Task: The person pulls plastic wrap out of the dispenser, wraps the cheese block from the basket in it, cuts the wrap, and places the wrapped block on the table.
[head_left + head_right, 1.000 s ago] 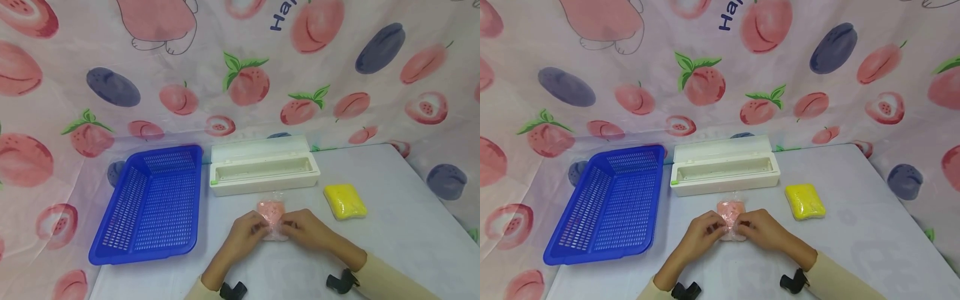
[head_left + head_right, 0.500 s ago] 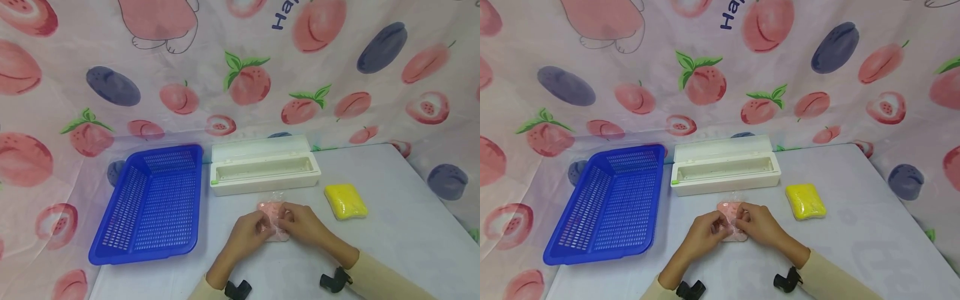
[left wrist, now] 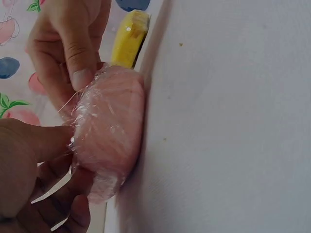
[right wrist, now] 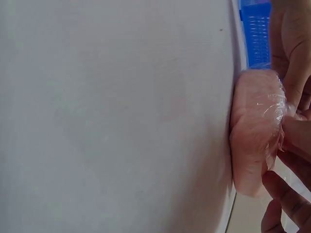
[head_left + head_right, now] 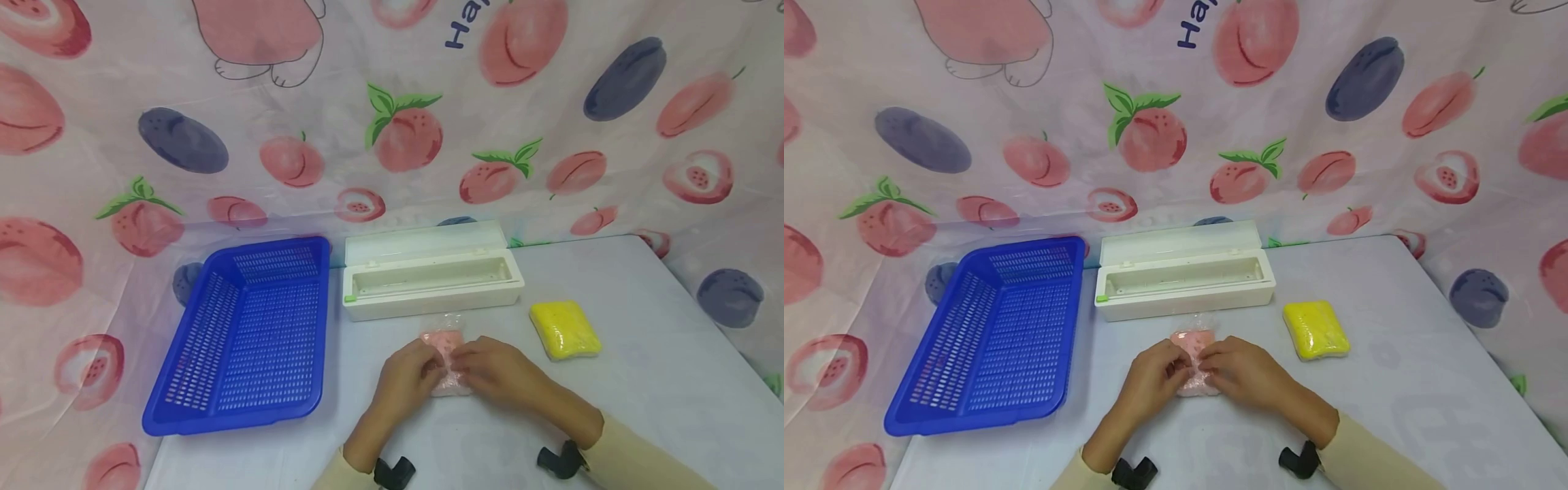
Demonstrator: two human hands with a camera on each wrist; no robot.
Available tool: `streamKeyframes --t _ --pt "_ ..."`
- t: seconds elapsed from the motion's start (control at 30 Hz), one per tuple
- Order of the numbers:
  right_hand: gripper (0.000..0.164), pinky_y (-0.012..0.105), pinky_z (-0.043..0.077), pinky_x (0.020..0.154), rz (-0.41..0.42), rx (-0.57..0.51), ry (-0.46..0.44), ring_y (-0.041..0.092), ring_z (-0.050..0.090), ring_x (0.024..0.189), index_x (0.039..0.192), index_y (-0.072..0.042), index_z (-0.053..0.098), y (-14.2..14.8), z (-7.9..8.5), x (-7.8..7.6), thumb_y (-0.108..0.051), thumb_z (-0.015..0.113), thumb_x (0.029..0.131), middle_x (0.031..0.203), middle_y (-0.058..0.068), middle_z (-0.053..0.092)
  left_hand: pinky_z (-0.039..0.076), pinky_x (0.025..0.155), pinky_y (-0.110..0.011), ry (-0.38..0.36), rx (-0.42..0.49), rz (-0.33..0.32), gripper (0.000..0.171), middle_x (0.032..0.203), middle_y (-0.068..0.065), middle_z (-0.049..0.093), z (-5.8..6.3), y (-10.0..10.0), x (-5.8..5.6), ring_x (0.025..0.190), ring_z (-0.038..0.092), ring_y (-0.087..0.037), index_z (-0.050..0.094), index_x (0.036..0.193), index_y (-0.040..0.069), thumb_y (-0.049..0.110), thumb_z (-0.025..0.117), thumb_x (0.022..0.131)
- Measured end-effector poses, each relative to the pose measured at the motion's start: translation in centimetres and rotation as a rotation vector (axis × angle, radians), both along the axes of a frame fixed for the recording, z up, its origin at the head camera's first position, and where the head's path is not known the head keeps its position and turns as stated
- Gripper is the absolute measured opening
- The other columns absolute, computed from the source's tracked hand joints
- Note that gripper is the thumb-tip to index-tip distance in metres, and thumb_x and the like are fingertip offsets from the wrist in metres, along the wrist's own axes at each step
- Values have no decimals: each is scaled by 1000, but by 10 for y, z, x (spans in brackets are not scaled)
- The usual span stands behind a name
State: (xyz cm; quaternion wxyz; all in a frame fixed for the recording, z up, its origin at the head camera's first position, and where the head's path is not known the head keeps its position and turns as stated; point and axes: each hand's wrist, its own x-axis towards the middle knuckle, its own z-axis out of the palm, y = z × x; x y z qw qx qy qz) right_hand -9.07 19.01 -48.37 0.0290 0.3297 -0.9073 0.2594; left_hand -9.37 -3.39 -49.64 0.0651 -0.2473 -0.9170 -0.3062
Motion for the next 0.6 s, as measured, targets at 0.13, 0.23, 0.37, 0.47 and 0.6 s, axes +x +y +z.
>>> streamKeyframes --t 0.13,0.23,0.37,0.47,0.6 --pt "33 33 56 91 33 93 59 10 63 106 126 -19 74 3 1 2 -22 74 93 123 -11 73 48 67 -18 40 -122 -63 8 90 10 65 8 -7 2 78 58 -4 79 95 20 24 79 89" --pt "38 34 56 92 42 161 111 12 60 110 131 -21 71 5 3 3 -27 73 94 130 -11 70 48 71 -19 52 -218 -142 17 101 8 65 14 -14 2 87 59 -8 81 104 21 29 79 89" --pt "44 44 55 100 57 273 152 25 58 126 138 -22 66 4 5 5 -32 70 96 148 -6 59 47 74 -20 104 -297 -198 21 111 6 63 15 -19 1 95 56 -11 82 107 24 30 81 87" --pt "45 53 51 104 41 311 92 34 53 135 141 -25 63 3 5 7 -34 67 98 153 -3 54 52 84 -26 171 -311 -204 28 122 5 63 15 -18 0 108 58 -15 79 114 25 31 82 86" --pt "46 58 49 105 5 293 32 38 50 139 144 -28 60 4 4 7 -37 65 99 157 0 50 55 92 -36 218 -317 -209 35 132 7 64 15 -17 0 125 57 -17 75 120 26 31 82 86"
